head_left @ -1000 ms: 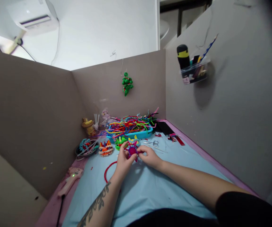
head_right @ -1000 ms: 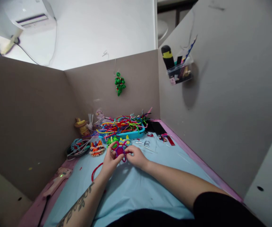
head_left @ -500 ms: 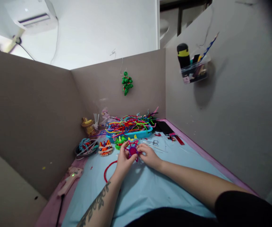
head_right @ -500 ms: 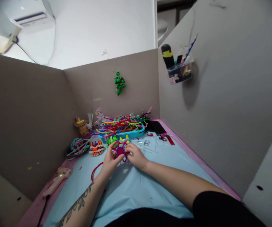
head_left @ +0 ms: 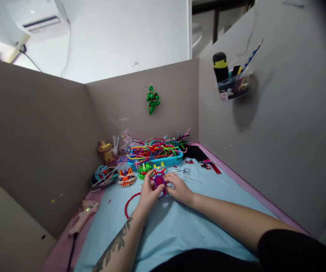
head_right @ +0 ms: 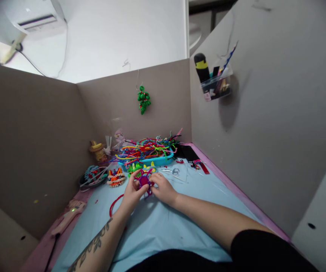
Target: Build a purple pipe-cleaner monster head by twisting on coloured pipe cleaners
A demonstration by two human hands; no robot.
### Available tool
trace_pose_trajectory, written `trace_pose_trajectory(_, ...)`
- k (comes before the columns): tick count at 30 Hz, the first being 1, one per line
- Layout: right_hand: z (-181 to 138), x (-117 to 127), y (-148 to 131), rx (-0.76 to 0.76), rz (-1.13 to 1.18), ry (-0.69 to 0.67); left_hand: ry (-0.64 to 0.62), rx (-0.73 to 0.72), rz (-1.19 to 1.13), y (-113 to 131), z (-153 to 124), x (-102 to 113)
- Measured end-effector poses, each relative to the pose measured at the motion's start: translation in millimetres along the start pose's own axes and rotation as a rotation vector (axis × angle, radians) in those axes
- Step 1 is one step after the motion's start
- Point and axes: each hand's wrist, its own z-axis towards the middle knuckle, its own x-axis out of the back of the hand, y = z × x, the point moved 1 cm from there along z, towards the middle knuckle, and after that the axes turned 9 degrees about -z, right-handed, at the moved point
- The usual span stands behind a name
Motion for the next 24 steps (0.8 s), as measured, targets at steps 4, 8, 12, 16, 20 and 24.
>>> trace_pose_trajectory(4,-1,-1,1,0.004,-0.007,0.001,0.011,-0.011,0.010,-1,1,1)
trace_pose_trajectory(8,-1,1,-3,0.010,-0.003,-0.012,0.026,-0.010,0.032,3,-1,-1)
trace_pose_trajectory(12,-1,3,-6,0.021,0.012,-0.032,0.040,0.004,0.030,10,-4,-4)
trace_pose_trajectory(16,-1,3,-6,0.018,0.027,-0.037,0.043,0.009,0.050,16,-6,-7)
trace_pose_trajectory(20,-1,2,-3,0.018,0.030,-0.050,0.039,0.002,0.058,16,-6,-6)
trace_pose_trajectory(24,-2,0,0,0.021,0.039,-0.059,0.023,-0.004,0.024,12,-5,-5)
